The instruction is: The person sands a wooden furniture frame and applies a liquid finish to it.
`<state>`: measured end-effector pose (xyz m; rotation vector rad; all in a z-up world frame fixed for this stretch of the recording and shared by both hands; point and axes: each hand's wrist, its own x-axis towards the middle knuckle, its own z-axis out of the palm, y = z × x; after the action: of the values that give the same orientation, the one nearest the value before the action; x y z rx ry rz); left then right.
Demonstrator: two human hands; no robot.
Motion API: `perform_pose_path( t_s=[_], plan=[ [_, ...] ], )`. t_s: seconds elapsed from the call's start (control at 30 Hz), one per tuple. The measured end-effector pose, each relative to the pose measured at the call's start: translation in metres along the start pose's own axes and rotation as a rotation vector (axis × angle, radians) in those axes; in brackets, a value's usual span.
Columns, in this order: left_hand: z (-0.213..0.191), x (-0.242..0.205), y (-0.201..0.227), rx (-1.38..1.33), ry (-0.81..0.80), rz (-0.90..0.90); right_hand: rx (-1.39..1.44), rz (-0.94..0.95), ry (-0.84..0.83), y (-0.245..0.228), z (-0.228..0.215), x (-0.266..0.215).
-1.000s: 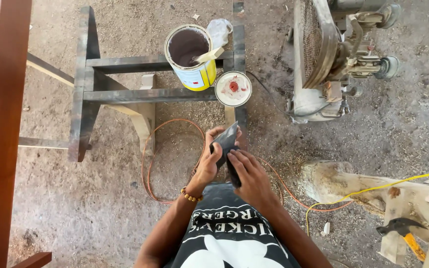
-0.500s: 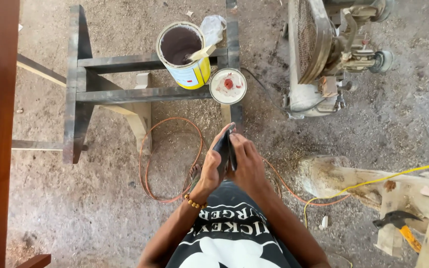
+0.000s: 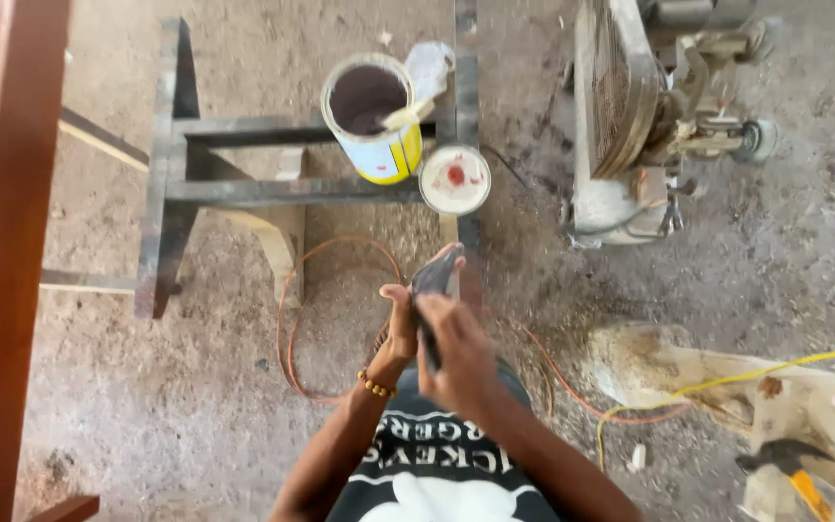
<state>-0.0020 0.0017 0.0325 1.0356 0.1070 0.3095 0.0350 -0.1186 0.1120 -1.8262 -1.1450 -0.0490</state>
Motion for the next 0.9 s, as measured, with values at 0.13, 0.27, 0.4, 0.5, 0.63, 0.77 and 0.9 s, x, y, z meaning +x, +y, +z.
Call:
perform_pose_path(
  t_s=[0.13,0.27,0.4,0.5,0.63,0.77,0.9],
  plan=[
    [0.009,-0.019,0.012,0.019,0.012,-0.047,-0.005,0.043,-0.024,-0.008,-0.01,0.006],
    [-0.012,0.005,0.011,0.087,-0.039,0.009,-0.001,0.032,0.001,0.021,0.007,0.015],
    [0.004,-0.032,-0.008,-0.088,0.001,0.014,-0.059,0.136,-0.019,0.006,-0.002,-0.014],
    [-0.002,-0.008,0.013,-0.141,-0.047,0.046,-0.05,0.052,-0.002,0.046,0.015,-0.005],
    [-0.004,-0.023,-0.005,-0.015,0.028,0.034,0.054,0.277,0.005,0.022,0.012,-0.01],
    [-0.015,-0.019,-0.014,-0.064,0.12,-0.07,0.023,0.144,0.011,0.02,0.005,0.006],
    [-0.016,-0.021,-0.017,0.196,0.328,-0.237,0.022,0.204,0.068,0.057,0.001,0.008]
  ],
)
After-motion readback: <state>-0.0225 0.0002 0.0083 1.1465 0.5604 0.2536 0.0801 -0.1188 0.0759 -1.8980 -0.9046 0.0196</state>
